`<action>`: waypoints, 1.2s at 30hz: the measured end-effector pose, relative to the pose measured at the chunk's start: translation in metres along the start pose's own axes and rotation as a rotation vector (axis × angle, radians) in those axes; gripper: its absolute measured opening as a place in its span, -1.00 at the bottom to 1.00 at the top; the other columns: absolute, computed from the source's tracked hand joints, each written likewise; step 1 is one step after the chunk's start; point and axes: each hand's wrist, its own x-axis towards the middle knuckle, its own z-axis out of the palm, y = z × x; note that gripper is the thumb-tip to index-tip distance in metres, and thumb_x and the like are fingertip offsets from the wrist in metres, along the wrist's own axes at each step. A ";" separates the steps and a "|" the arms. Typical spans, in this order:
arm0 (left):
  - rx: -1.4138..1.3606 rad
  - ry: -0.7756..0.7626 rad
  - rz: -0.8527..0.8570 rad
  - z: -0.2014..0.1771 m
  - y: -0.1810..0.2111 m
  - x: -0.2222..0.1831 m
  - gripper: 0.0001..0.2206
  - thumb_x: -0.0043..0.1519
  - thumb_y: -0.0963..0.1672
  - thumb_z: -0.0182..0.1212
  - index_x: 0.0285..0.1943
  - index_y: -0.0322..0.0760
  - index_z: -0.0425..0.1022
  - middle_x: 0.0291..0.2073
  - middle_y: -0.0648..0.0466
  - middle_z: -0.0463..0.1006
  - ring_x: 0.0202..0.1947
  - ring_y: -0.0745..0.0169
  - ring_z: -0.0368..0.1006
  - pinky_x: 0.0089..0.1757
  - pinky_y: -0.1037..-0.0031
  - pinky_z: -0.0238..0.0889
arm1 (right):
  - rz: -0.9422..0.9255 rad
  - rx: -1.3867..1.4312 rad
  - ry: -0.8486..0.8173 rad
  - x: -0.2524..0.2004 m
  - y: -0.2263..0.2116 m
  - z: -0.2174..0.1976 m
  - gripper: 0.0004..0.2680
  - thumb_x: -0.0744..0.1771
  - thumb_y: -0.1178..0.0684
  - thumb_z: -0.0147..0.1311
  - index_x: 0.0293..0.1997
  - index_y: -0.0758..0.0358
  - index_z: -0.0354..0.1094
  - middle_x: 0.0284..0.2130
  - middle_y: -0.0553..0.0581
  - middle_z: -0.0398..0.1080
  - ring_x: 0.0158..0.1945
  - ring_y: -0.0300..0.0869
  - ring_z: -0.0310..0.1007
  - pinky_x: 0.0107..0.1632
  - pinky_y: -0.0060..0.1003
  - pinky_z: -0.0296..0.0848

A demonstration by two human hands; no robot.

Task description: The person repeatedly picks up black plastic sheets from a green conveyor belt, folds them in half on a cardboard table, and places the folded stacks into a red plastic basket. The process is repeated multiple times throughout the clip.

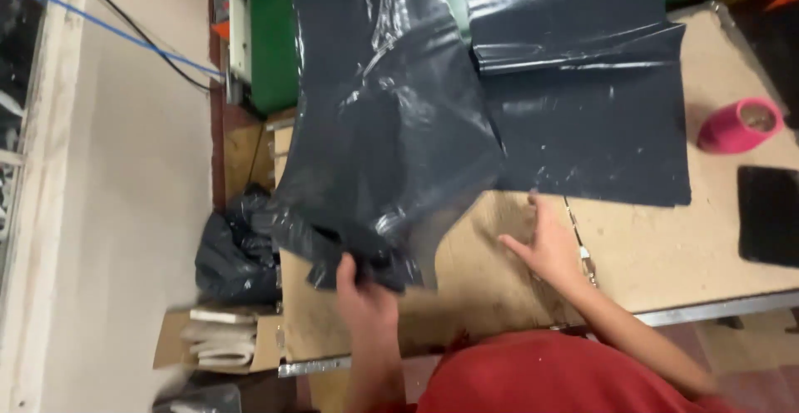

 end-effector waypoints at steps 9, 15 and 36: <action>0.632 0.069 0.677 -0.155 0.038 -0.031 -0.34 0.04 -0.04 0.27 0.36 -0.33 0.23 0.27 -0.05 0.35 0.20 0.12 0.31 0.24 0.26 0.11 | -0.678 0.270 -0.159 -0.054 -0.032 -0.041 -0.96 0.29 0.12 0.15 -0.35 0.15 0.40 -0.33 0.02 0.50 -0.19 -0.18 0.48 0.00 -0.23 0.36; 1.047 -0.587 0.926 0.052 0.088 0.082 -0.69 0.32 0.00 0.09 0.04 -0.29 0.43 -0.14 -0.10 0.51 -0.09 0.16 0.38 -0.07 0.26 0.29 | 0.199 0.427 -0.121 0.047 -0.003 0.013 -0.80 0.17 0.17 0.23 -0.19 0.10 0.46 -0.34 0.14 0.43 -0.22 -0.09 0.44 -0.14 -0.17 0.41; 2.106 0.051 0.348 -0.177 0.024 0.117 -0.75 0.27 0.03 0.16 -0.15 -0.17 0.44 -0.31 -0.01 0.58 -0.15 -0.01 0.53 -0.18 0.23 0.40 | 0.231 -0.356 -0.249 0.004 0.061 -0.001 -0.65 0.29 -0.21 0.15 -0.01 0.28 0.45 -0.15 0.41 0.53 0.02 0.26 0.50 0.03 0.13 0.42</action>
